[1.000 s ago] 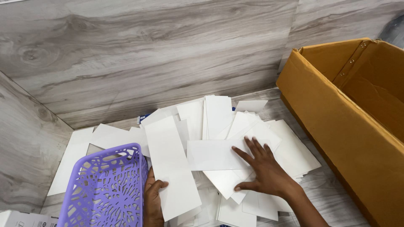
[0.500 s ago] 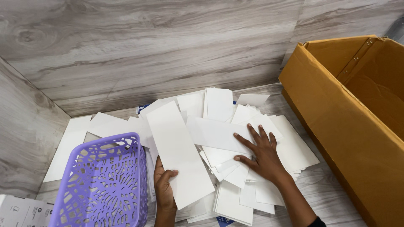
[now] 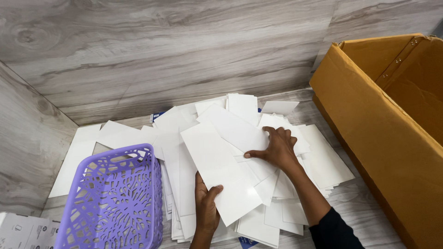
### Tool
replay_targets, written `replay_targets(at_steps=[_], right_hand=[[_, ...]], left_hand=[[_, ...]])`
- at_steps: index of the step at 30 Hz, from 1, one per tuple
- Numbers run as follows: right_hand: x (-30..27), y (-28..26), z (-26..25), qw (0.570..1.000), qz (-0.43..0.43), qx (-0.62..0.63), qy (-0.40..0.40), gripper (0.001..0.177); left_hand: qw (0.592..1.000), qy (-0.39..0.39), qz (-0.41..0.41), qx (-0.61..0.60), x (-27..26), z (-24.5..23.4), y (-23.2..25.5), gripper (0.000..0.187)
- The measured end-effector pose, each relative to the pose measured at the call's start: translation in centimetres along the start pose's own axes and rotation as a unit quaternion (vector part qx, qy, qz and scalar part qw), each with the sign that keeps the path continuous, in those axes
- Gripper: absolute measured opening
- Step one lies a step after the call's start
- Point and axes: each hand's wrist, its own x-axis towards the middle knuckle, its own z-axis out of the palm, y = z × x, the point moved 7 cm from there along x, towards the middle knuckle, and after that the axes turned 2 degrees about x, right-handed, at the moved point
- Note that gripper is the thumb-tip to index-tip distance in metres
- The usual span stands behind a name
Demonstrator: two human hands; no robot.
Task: The person gathers white rectangular papers from a pile on the floor, stacks them, and places them into a cardboard box. The person repeats this process multiple times, organizing the papers into neat stacks within the box.
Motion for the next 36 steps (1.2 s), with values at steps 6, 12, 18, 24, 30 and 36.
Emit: replay_targets(at_steps=[6,12,18,24,30,36], right_hand=[[0.7,0.0,-0.2,0.999,-0.013,0.006,0.034,0.118],[1.3,0.6,-0.1,1.0,-0.001,-0.005,0.007,0.125],[1.6,0.8,0.2,0.998,0.052,0.04,-0.02,0.125],[0.5,0.3,-0.3,1.0,-0.016,-0.015,-0.007,0.116],[-4.1,-0.7,-0.4,0.986,-0.132,-0.094,0.027,0.082],[-7.9,-0.1,-0.3,0.975,-0.164,-0.13,-0.076,0.09]], left_hand=[[0.998,-0.011,0.026,0.064,-0.3,0.0,0.1,0.082],[0.993,-0.018,0.031,0.111,0.1,1.0,1.5,0.082],[0.988,-0.02,0.043,0.145,-0.6,2.4,2.1,0.086],[0.992,0.009,-0.005,0.127,0.2,1.9,0.8,0.083],[0.992,-0.004,0.016,0.128,0.4,1.8,1.0,0.083],[0.993,-0.006,-0.006,0.117,0.4,2.0,1.2,0.086]])
